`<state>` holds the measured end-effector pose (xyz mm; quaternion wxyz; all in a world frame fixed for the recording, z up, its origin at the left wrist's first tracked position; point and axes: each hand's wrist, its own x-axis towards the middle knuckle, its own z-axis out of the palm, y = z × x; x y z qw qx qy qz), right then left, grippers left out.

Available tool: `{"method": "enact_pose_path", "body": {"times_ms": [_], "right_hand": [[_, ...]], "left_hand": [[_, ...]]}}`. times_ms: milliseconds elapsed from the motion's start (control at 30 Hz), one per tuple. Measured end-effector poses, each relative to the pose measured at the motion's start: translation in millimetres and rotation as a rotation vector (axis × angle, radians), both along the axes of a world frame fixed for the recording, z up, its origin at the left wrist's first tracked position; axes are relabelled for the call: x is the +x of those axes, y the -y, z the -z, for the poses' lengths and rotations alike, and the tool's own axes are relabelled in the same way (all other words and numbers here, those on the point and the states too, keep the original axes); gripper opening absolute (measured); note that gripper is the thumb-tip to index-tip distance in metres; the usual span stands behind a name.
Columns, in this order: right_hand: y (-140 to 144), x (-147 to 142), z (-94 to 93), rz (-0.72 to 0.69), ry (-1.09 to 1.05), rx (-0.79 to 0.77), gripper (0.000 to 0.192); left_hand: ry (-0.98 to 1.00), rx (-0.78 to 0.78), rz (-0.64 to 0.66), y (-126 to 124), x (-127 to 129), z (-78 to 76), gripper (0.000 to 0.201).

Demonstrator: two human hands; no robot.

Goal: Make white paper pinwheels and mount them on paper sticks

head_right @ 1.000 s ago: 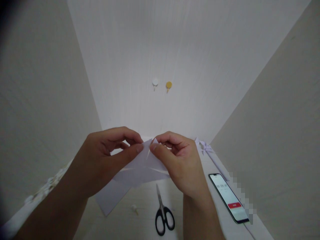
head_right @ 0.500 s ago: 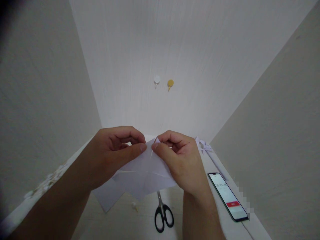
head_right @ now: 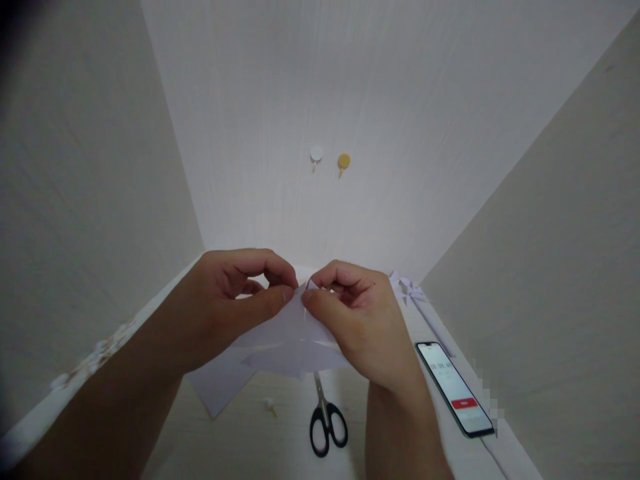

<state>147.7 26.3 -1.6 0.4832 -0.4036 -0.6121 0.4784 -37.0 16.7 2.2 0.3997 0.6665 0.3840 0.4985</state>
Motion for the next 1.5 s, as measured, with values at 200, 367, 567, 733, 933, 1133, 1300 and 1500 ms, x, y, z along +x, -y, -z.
{"method": "enact_pose_path", "body": {"times_ms": [200, 367, 567, 733, 933, 1133, 1300, 1500], "right_hand": [[2.9, -1.9, -1.0, -0.019, -0.016, -0.031, 0.009], [2.8, -1.6, -0.8, -0.009, 0.000, -0.073, 0.009], [3.0, -2.1, 0.2, 0.024, 0.022, -0.094, 0.010], [-0.1, 1.8, 3.7, -0.007, -0.024, -0.066, 0.008], [-12.6, 14.9, 9.4, -0.068, -0.121, 0.202, 0.014], [-10.9, 14.2, 8.8, -0.117, -0.036, 0.223, 0.013], [-5.0, 5.9, 4.3, -0.160, -0.114, 0.163, 0.012], [-4.0, 5.8, 2.3, -0.211, -0.128, 0.099, 0.010]], "left_hand": [[0.047, -0.052, 0.097, -2.2, -3.5, 0.6, 0.008], [0.034, -0.005, 0.126, -5.5, -5.5, 2.8, 0.008], [0.004, 0.039, 0.140, -8.5, -7.8, 3.5, 0.008], [0.042, -0.010, 0.190, -9.7, -9.8, 6.4, 0.007], [0.114, -0.082, 0.208, -11.0, -12.4, 8.8, 0.008], [0.085, 0.001, 0.179, -8.0, -11.4, 6.6, 0.008], [0.123, -0.027, 0.159, -5.6, -8.6, 7.4, 0.005], [0.144, 0.073, 0.135, -6.3, -10.9, 10.2, 0.003]]}}
